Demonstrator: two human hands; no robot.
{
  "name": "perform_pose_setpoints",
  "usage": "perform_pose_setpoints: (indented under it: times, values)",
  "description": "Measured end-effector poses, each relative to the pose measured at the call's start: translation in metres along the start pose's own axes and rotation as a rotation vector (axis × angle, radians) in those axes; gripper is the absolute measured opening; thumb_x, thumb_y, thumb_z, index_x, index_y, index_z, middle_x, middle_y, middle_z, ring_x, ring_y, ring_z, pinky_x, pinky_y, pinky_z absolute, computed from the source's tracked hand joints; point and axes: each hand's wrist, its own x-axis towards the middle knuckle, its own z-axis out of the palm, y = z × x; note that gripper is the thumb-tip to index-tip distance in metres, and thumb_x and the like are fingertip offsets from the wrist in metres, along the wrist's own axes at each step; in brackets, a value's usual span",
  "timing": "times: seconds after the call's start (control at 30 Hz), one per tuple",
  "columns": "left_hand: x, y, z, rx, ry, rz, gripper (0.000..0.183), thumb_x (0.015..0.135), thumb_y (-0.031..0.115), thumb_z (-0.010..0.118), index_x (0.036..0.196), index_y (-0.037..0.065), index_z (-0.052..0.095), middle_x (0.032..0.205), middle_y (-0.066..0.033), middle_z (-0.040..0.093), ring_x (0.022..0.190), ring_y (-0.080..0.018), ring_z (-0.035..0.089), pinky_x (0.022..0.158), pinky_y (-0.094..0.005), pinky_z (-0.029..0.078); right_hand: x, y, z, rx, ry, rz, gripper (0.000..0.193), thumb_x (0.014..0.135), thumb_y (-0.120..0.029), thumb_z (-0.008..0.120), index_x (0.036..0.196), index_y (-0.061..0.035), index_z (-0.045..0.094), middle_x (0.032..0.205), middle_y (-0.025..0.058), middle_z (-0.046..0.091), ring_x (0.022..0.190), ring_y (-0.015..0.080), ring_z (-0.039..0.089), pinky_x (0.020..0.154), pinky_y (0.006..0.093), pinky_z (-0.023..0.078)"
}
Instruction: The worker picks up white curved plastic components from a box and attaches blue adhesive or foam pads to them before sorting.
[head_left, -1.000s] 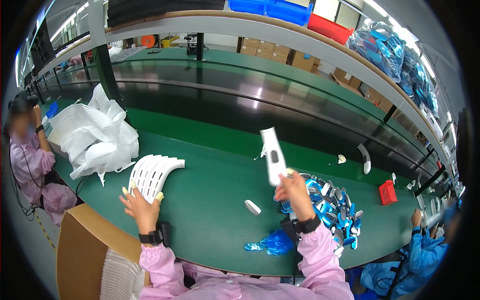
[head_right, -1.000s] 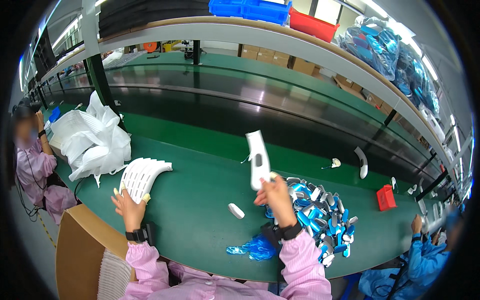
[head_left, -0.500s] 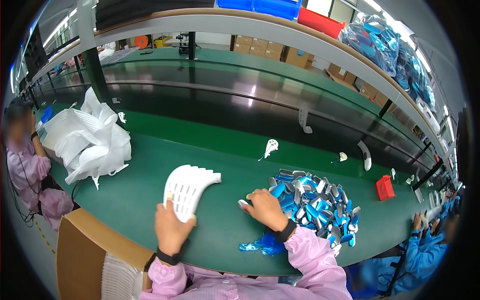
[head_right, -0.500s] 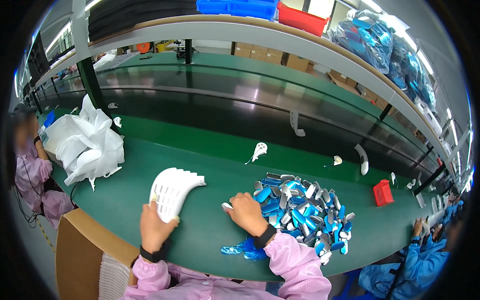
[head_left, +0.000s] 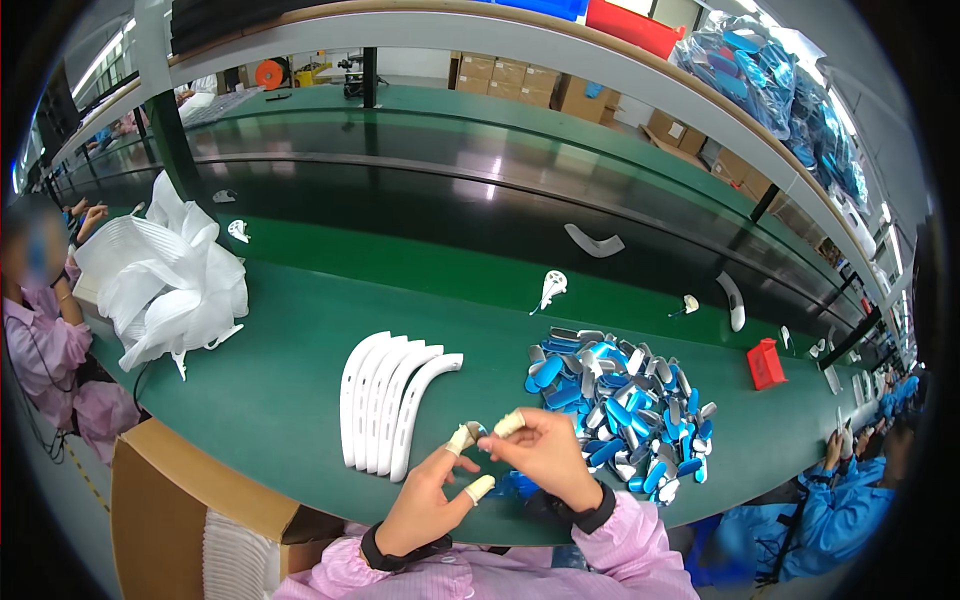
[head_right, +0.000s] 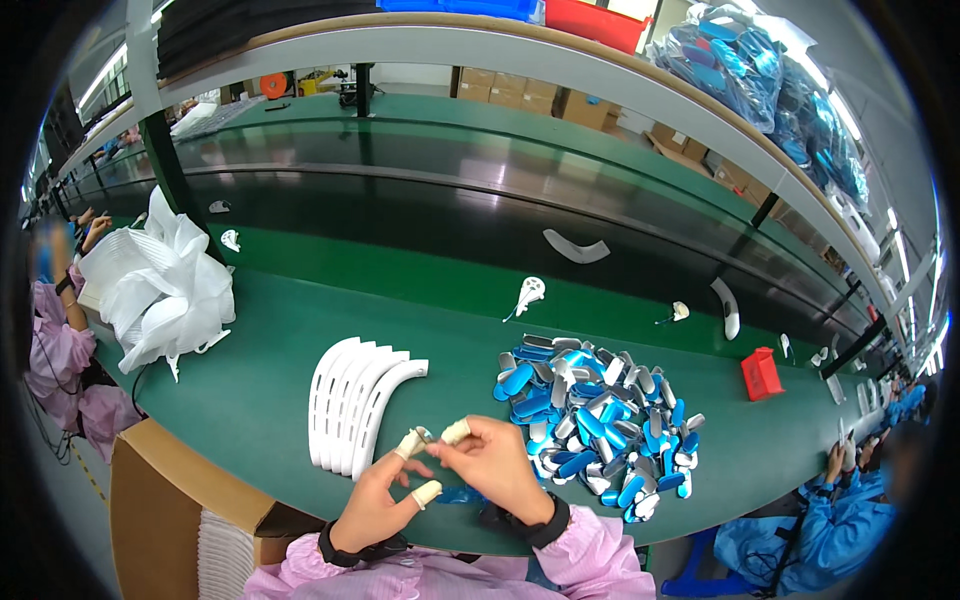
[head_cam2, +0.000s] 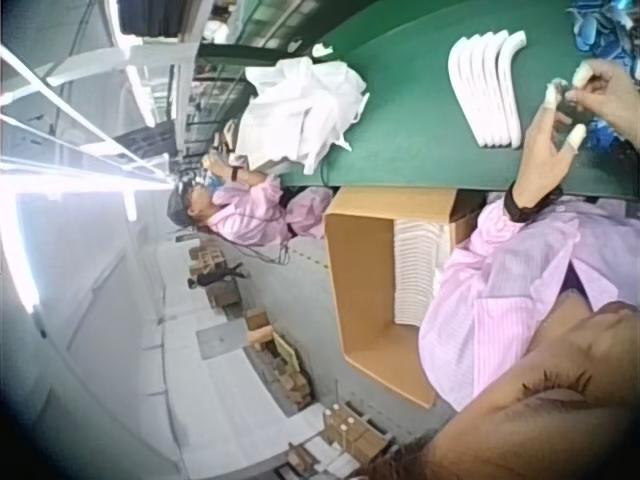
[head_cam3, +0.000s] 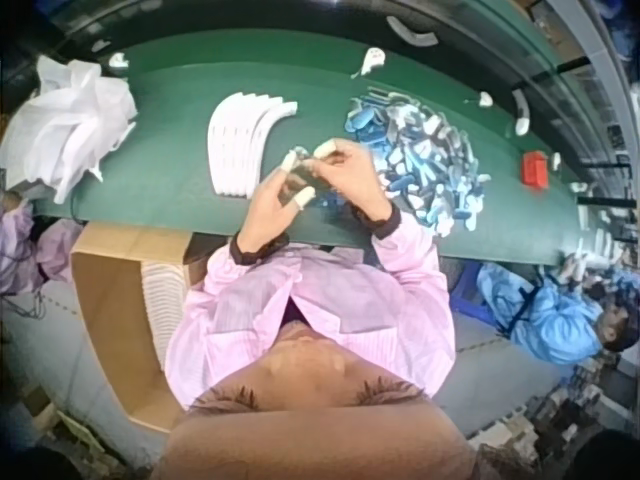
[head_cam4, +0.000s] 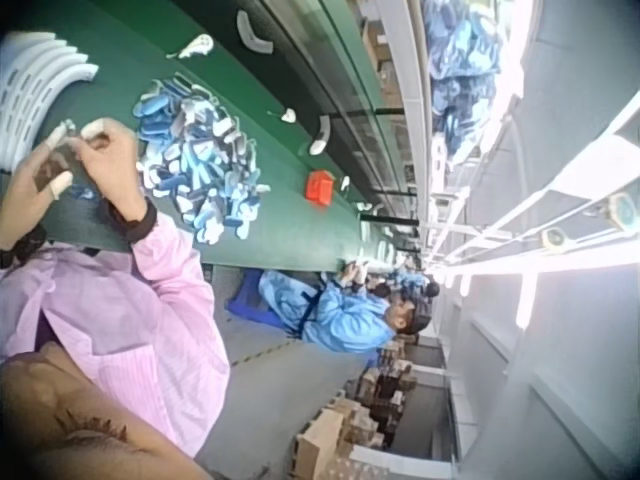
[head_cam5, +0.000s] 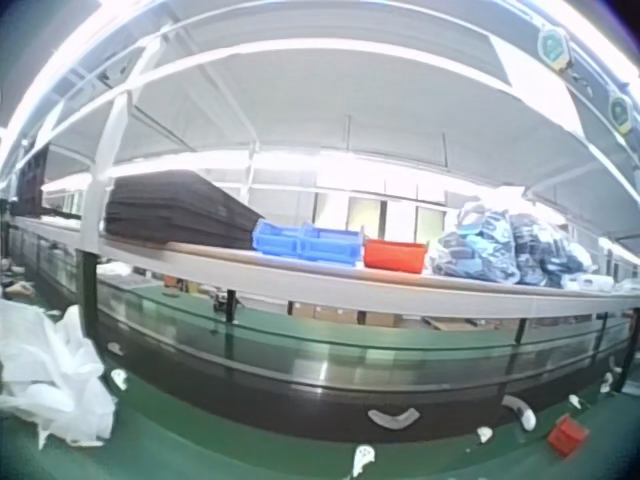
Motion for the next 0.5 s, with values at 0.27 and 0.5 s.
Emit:
perform_pose_setpoints:
  times: [0.27, 0.5]
  values:
    - [0.000, -0.010, 0.005, -0.158, -0.045, 0.048, 0.047, 0.079, 0.005, 0.068, 0.124, 0.002, 0.054, 0.095, -0.0074, 0.060, 0.074, -0.0110, 0.056, 0.062, -0.0228, 0.045, -0.028, -0.007, -0.003, 0.154, -0.171, 0.022, 0.009, 0.081, -0.002, 0.069, 0.085, 0.0020, 0.063, 0.077, -0.0002, 0.061, 0.067, 0.0034, 0.056, 0.056, 0.0171, 0.043]
    - [0.001, -0.005, 0.000, -0.233, -0.125, 0.022, 0.037, 0.082, 0.002, 0.065, 0.119, 0.001, 0.058, 0.091, -0.0062, 0.059, 0.069, -0.0100, 0.054, 0.060, -0.0227, 0.044, -0.026, 0.011, -0.008, 0.339, -0.266, 0.048, 0.012, 0.083, -0.003, 0.067, 0.092, -0.0003, 0.060, 0.081, -0.0015, 0.060, 0.072, 0.0017, 0.053, 0.059, 0.0180, 0.042]
